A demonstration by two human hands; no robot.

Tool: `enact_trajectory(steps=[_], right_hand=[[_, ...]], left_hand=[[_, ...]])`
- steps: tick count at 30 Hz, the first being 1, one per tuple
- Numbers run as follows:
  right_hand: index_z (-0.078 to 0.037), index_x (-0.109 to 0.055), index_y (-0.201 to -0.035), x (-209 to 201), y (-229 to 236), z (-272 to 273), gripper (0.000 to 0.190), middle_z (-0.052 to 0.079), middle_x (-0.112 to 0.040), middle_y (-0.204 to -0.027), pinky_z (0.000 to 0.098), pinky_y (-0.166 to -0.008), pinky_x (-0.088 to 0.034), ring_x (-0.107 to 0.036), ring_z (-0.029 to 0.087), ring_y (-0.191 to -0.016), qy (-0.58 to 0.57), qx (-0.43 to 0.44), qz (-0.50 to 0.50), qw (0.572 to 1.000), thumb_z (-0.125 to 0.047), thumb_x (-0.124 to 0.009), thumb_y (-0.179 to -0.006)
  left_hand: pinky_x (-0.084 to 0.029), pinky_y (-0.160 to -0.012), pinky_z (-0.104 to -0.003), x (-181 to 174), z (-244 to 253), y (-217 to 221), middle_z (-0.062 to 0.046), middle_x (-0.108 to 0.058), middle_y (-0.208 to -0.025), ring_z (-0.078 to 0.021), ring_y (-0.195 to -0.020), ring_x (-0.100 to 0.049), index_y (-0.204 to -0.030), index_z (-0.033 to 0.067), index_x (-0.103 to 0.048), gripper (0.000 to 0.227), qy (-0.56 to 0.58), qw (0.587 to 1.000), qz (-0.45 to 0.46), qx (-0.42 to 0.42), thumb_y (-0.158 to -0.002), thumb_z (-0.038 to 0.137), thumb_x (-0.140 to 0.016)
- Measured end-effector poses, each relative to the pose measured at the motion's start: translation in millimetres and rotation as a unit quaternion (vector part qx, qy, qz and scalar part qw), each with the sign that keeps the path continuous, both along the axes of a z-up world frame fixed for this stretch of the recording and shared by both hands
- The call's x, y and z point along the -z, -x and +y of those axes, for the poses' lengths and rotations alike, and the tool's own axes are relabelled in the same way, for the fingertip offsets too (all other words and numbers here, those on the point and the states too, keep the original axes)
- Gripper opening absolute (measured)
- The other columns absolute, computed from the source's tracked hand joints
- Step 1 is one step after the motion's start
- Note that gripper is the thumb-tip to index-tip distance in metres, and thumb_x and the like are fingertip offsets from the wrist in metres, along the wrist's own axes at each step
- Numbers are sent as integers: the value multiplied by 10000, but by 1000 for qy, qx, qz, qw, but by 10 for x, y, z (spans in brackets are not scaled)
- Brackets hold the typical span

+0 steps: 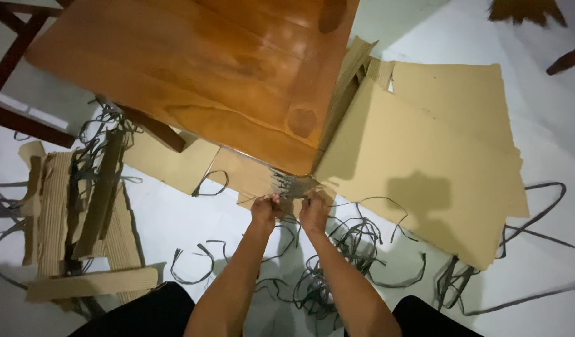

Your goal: The person wraps the leg of a wooden table with cardboard and secures it with plastic ties.

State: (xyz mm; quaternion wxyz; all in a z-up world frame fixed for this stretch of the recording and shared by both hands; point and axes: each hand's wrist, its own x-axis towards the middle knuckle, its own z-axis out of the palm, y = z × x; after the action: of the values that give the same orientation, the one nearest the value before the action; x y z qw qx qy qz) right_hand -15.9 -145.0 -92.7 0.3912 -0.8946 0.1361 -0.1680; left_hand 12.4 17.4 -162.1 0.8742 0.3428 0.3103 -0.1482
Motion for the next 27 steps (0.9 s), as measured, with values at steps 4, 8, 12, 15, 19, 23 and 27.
enact_trajectory(steps=[4, 8, 12, 15, 19, 23, 27], right_hand=[[-26, -722, -908, -542, 111, 2, 130, 214, -707, -1034, 507, -893, -501, -654, 436, -1014, 41, -44, 128, 990, -148, -678, -920], [22, -677, -1064, -530, 94, 123, 290, 246, -695, -918, 522, -774, -518, -662, 448, -850, 73, -110, 32, 991, -165, -705, -844], [-27, -673, -985, -107, -16, 163, 205, 186, -717, -803, 447, -691, -535, -700, 339, -735, -134, -47, 153, 978, -230, -677, -961], [-24, -686, -971, 221, -44, 98, 208, 134, -733, -798, 387, -665, -552, -720, 269, -725, -218, -67, 126, 965, -227, -670, -931], [-33, -732, -963, 148, -78, 90, 222, 115, -748, -859, 361, -706, -565, -727, 227, -773, -180, -54, 99, 977, -227, -731, -853], [-55, -744, -974, 232, -72, 104, 183, 96, -784, -852, 341, -739, -549, -726, 215, -797, -258, -48, 158, 952, -196, -669, -885], [-71, -737, -982, 127, -48, 137, 163, 26, -781, -848, 309, -736, -536, -712, 156, -779, -260, -24, 173, 950, -167, -640, -893]], left_hand=[[-537, -732, -308, 525, -15, -16, -86, -634, -888, -187, -769, -600, -878, 35, -579, 177, -20, 998, -64, -13, -1012, 48, -463], [-551, -764, -321, 343, 8, 17, -95, -629, -886, -195, -774, -604, -911, 22, -566, 150, -14, 999, -21, -33, -1026, 38, -471], [-559, -753, -343, -204, -12, 45, -97, -635, -880, -212, -765, -614, -910, 52, -527, 181, -9, 999, 19, -37, -1043, 126, -429], [-567, -747, -343, -41, -47, 66, -108, -647, -858, -225, -758, -628, -939, 38, -554, 100, -105, 988, -109, -11, -1020, 89, -524], [-543, -772, -317, -346, -35, 65, -95, -707, -918, -185, -839, -657, -1022, 26, -632, 129, -398, 907, -78, 118, -985, 146, -602], [-565, -744, -340, -323, -62, 81, -131, -737, -857, -218, -787, -719, -980, 21, -665, 180, -569, 794, -162, 138, -885, 170, -701], [-593, -675, -374, -449, -121, 88, -158, -731, -728, -251, -680, -749, -856, 30, -727, 151, -627, 744, -171, 156, -789, 165, -716]])
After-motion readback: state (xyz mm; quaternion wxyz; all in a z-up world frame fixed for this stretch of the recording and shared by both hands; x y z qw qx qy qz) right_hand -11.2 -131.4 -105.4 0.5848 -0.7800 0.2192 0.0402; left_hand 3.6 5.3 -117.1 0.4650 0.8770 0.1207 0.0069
